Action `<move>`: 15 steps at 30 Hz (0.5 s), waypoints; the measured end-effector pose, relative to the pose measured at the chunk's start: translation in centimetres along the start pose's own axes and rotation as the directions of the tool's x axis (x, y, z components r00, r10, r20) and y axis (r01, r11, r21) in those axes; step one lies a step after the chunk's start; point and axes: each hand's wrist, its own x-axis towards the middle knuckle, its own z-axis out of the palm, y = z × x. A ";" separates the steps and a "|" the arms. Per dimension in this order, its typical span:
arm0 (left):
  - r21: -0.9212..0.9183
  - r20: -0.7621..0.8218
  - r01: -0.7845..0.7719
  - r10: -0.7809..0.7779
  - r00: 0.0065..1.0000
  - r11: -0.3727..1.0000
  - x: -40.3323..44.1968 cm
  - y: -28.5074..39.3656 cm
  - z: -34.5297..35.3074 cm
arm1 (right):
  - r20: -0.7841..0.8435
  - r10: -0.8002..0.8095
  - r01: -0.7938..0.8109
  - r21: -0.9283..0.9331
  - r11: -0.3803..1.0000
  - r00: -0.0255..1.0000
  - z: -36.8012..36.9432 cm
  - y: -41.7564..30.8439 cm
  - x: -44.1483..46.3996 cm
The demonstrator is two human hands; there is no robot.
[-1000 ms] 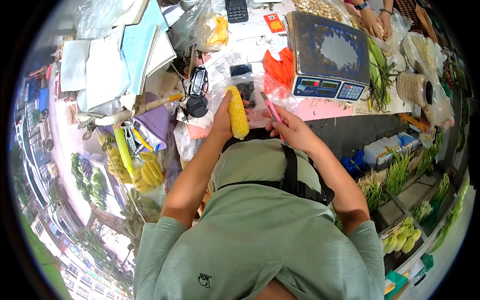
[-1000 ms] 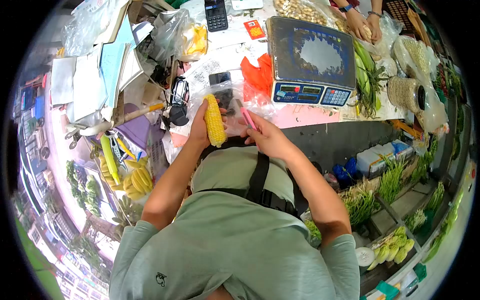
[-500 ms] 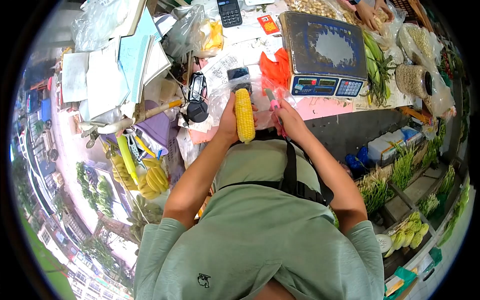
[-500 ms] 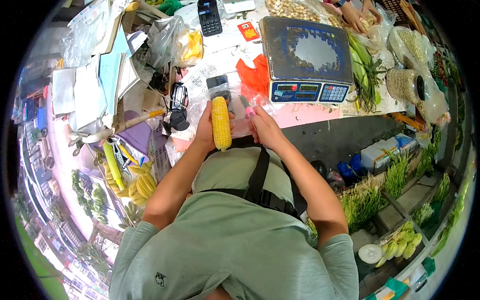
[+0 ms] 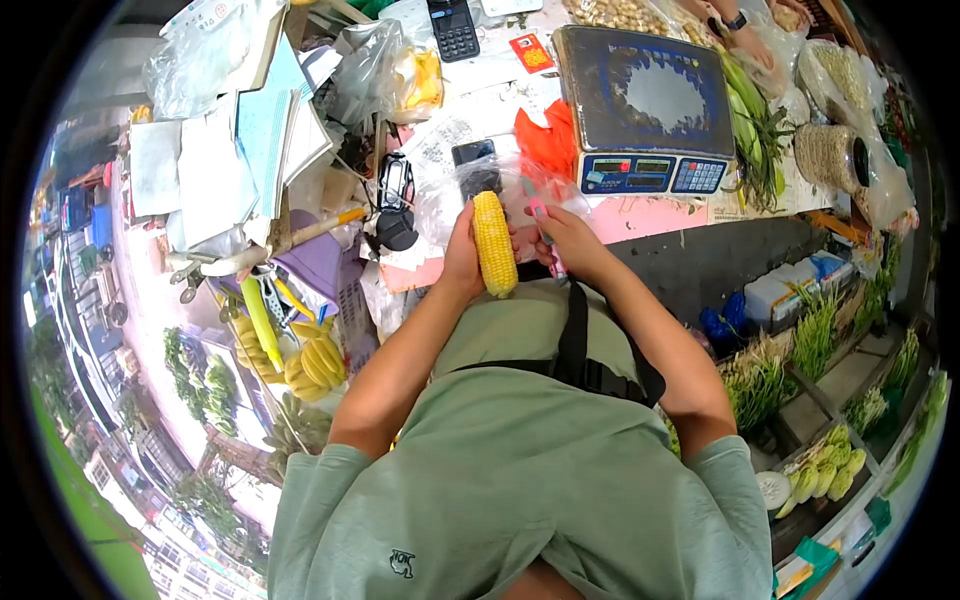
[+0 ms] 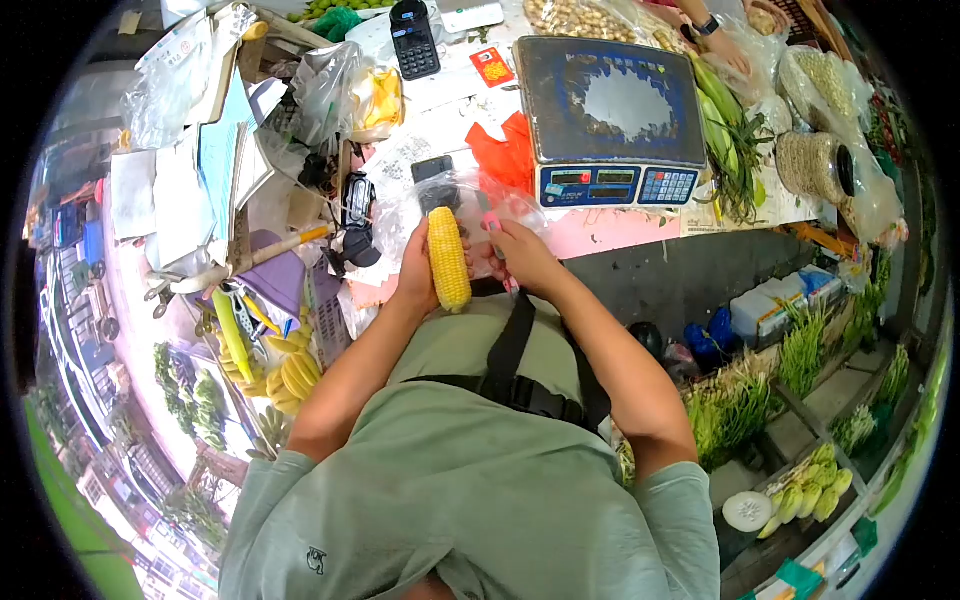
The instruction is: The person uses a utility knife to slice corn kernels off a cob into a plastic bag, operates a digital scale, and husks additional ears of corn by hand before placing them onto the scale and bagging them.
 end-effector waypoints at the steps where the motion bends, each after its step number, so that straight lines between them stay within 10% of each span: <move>1: 0.001 -0.004 -0.005 0.005 1.000 1.000 0.1 -0.1 -0.2 | 0.027 0.050 -0.051 0.052 0.997 0.998 -0.2 0.1 -0.2; 15: -0.049 0.022 0.027 -0.026 0.999 0.998 0.3 0.3 0.4 | 0.027 -0.078 0.081 -0.133 0.988 0.997 0.7 0.7 -0.1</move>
